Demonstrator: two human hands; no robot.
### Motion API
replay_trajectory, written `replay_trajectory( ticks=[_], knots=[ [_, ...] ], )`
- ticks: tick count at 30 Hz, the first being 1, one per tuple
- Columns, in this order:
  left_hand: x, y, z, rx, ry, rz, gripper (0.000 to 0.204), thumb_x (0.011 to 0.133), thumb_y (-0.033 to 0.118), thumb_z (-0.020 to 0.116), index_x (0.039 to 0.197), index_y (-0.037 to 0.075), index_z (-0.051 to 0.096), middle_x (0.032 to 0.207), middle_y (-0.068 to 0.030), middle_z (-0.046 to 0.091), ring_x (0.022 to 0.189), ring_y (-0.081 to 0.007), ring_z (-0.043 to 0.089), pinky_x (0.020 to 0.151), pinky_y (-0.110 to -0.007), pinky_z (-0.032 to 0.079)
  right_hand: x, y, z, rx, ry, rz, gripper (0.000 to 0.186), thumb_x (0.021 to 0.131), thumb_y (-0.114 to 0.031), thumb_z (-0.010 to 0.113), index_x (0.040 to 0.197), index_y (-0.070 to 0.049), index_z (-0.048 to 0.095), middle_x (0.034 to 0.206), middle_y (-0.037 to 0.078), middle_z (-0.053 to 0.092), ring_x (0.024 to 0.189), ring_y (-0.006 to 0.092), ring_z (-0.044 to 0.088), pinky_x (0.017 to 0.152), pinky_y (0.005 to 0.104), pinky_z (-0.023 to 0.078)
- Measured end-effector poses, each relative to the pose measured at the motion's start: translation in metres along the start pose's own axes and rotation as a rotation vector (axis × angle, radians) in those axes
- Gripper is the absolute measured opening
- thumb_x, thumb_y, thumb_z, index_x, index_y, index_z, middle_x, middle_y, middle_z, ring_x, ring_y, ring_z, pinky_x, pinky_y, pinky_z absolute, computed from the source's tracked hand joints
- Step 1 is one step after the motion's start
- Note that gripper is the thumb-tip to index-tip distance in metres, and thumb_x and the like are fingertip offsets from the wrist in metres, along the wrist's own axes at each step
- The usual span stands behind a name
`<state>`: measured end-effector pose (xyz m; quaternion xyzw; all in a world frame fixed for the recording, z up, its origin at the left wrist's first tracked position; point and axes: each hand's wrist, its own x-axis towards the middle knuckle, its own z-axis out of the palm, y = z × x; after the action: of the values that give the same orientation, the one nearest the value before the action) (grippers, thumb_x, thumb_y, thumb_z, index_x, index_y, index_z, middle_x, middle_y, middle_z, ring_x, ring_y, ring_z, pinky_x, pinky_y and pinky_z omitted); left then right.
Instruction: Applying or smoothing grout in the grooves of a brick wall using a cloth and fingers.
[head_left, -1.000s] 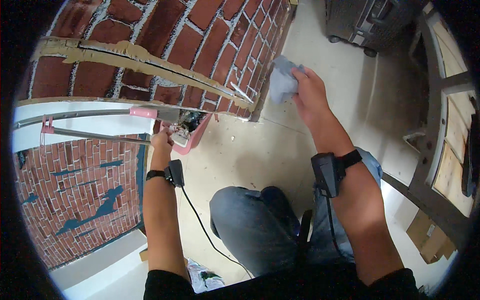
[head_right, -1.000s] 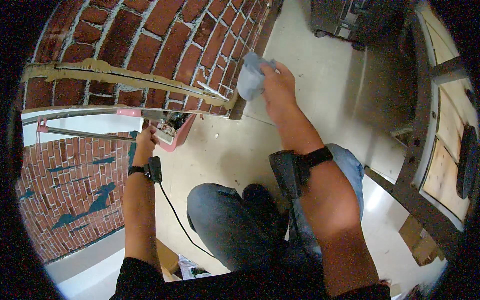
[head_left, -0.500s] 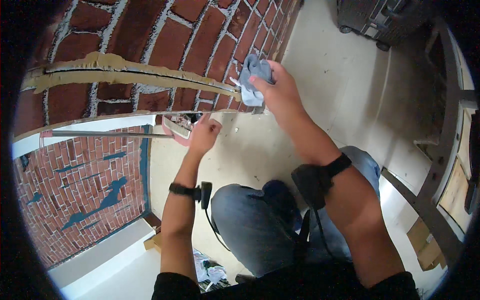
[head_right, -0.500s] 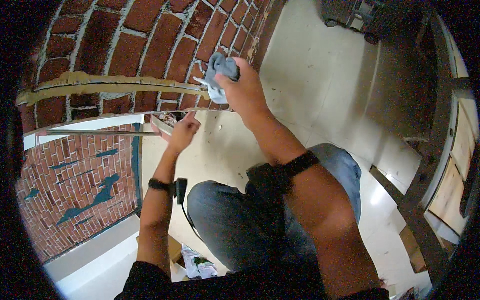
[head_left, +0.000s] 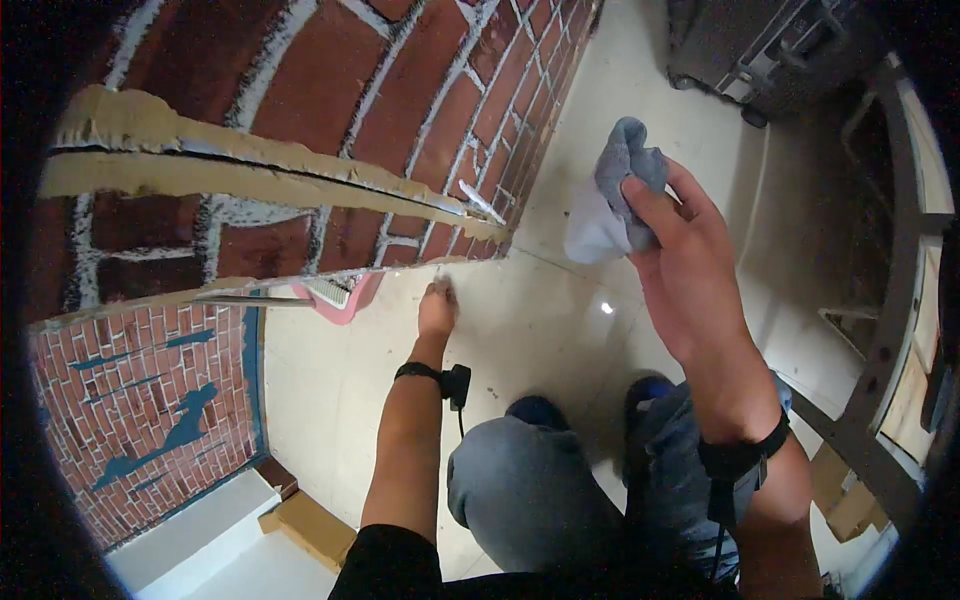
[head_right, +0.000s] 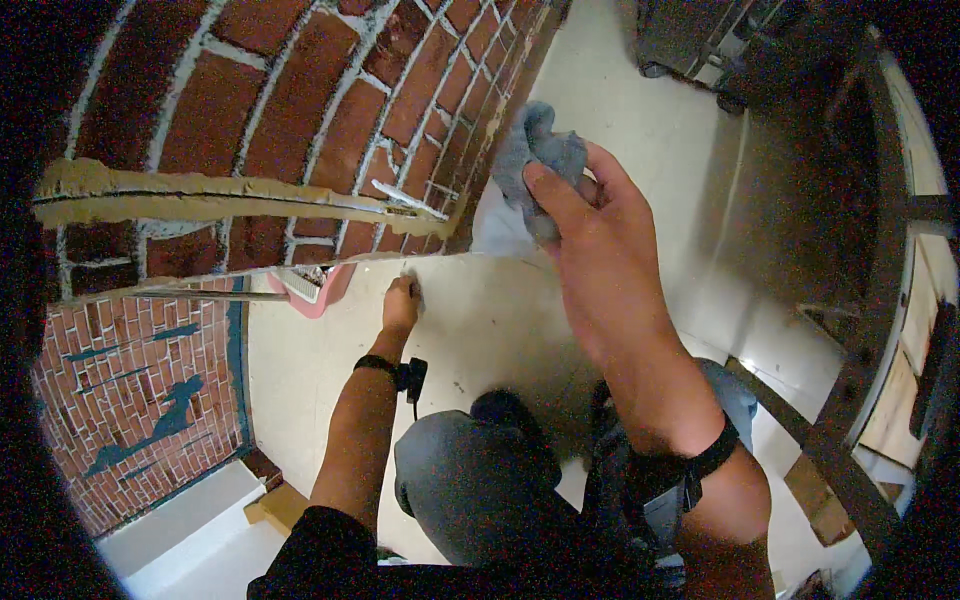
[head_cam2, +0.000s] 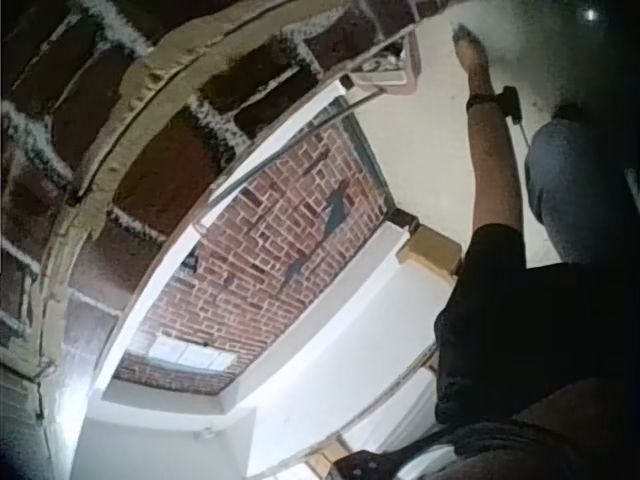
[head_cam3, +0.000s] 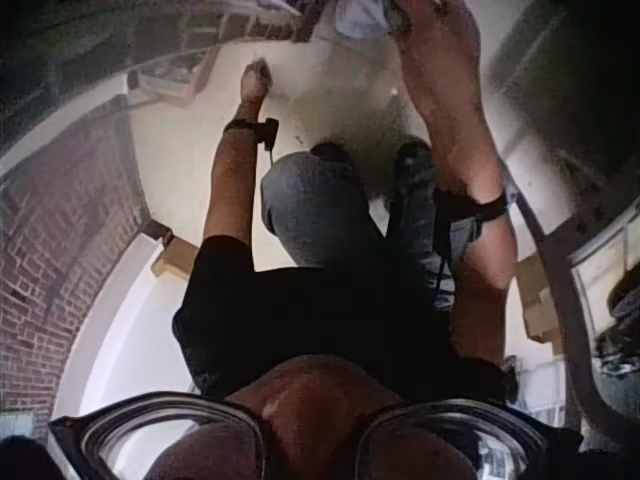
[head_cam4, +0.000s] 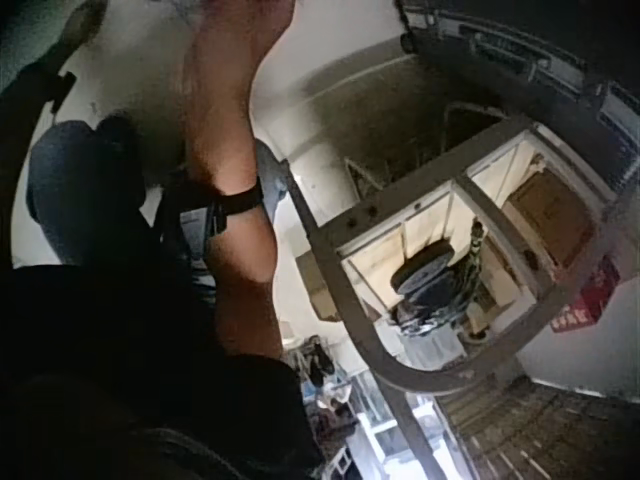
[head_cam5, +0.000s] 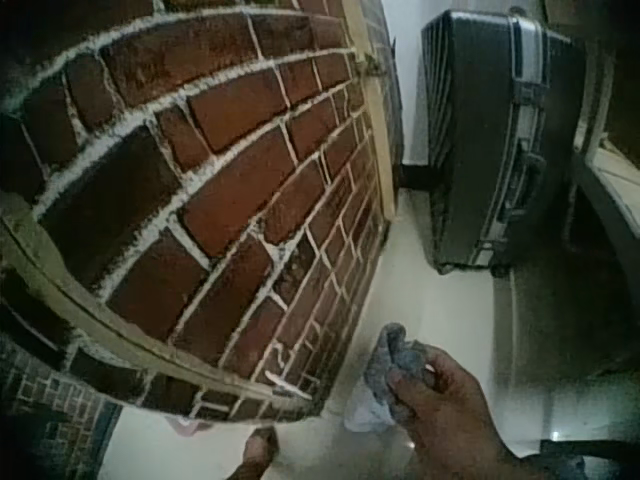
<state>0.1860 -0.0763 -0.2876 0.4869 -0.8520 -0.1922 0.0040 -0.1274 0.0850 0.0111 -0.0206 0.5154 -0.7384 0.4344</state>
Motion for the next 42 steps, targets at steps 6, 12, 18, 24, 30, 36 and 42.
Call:
replay_trajectory(
  ticks=[6, 12, 18, 24, 30, 36, 42],
  knots=[
    [0.032, -0.013, -0.001, -0.049, 0.301, -0.018, 0.016, 0.079, 0.015, 0.055, 0.089, 0.003, 0.060, 0.088, -0.0215, 0.059, 0.083, -0.0390, 0.057, 0.074, -0.048, 0.046, -0.004, -0.012, -0.006, 0.016, 0.030, -0.017, 0.028, 0.089, -0.010, 0.055, 0.115, 0.000, 0.051, 0.106, 0.007, 0.059, 0.098, 0.0134, 0.056, 0.088, 0.0294, 0.043],
    [0.070, -0.082, 0.001, 0.223, 0.289, 0.029, 0.018, 0.077, 0.020, 0.057, 0.075, 0.006, 0.068, 0.079, -0.0183, 0.065, 0.075, -0.0352, 0.061, 0.066, -0.044, 0.047, -0.018, -0.018, -0.014, 0.057, 0.051, -0.042, 0.028, 0.087, -0.011, 0.060, 0.112, -0.001, 0.053, 0.094, 0.004, 0.062, 0.085, 0.0117, 0.059, 0.076, 0.0274, 0.047],
    [0.058, 0.003, -0.014, -0.029, 0.105, -0.061, 0.013, 0.076, 0.015, 0.059, 0.080, 0.003, 0.065, 0.082, -0.0197, 0.063, 0.074, -0.0370, 0.060, 0.065, -0.045, 0.046, -0.020, -0.024, -0.026, 0.058, 0.089, -0.107, 0.029, 0.087, -0.011, 0.060, 0.113, -0.002, 0.053, 0.094, 0.005, 0.062, 0.084, 0.0117, 0.059, 0.076, 0.0268, 0.047],
    [0.030, 0.009, -0.044, 0.037, 0.291, 0.154, 0.015, 0.074, 0.011, 0.065, 0.083, 0.000, 0.061, 0.080, -0.0194, 0.060, 0.078, -0.0361, 0.058, 0.071, -0.045, 0.046, -0.010, -0.011, -0.013, 0.046, 0.075, -0.046, 0.030, 0.085, -0.013, 0.060, 0.112, -0.001, 0.053, 0.096, 0.005, 0.062, 0.086, 0.0123, 0.059, 0.078, 0.0271, 0.046],
    [0.045, -0.030, -0.127, 0.297, 0.632, -0.355, 0.015, 0.070, 0.004, 0.063, 0.084, -0.001, 0.062, 0.082, -0.0198, 0.063, 0.078, -0.0405, 0.059, 0.071, -0.044, 0.047, 0.003, -0.001, -0.009, 0.153, 0.025, 0.043, 0.027, 0.089, -0.011, 0.055, 0.113, -0.001, 0.052, 0.102, 0.006, 0.060, 0.095, 0.0137, 0.057, 0.086, 0.0298, 0.044],
    [0.056, -0.077, -0.165, -0.179, 0.455, -0.142, 0.032, 0.073, -0.001, 0.053, 0.104, -0.003, 0.059, 0.109, -0.0229, 0.059, 0.102, -0.0368, 0.056, 0.084, -0.037, 0.044, 0.012, 0.010, -0.001, 0.106, -0.018, 0.116, 0.028, 0.087, -0.011, 0.058, 0.113, 0.000, 0.053, 0.103, 0.008, 0.060, 0.098, 0.0147, 0.056, 0.087, 0.0310, 0.043],
    [0.052, -0.076, -0.168, -0.132, 0.523, -0.315, 0.029, 0.075, 0.002, 0.055, 0.103, -0.006, 0.057, 0.102, -0.0191, 0.063, 0.092, -0.0335, 0.060, 0.078, -0.037, 0.046, 0.018, 0.009, 0.004, 0.117, -0.001, 0.132, 0.032, 0.086, -0.012, 0.060, 0.115, -0.001, 0.052, 0.103, 0.007, 0.059, 0.096, 0.0145, 0.056, 0.086, 0.0300, 0.042]
  ],
)
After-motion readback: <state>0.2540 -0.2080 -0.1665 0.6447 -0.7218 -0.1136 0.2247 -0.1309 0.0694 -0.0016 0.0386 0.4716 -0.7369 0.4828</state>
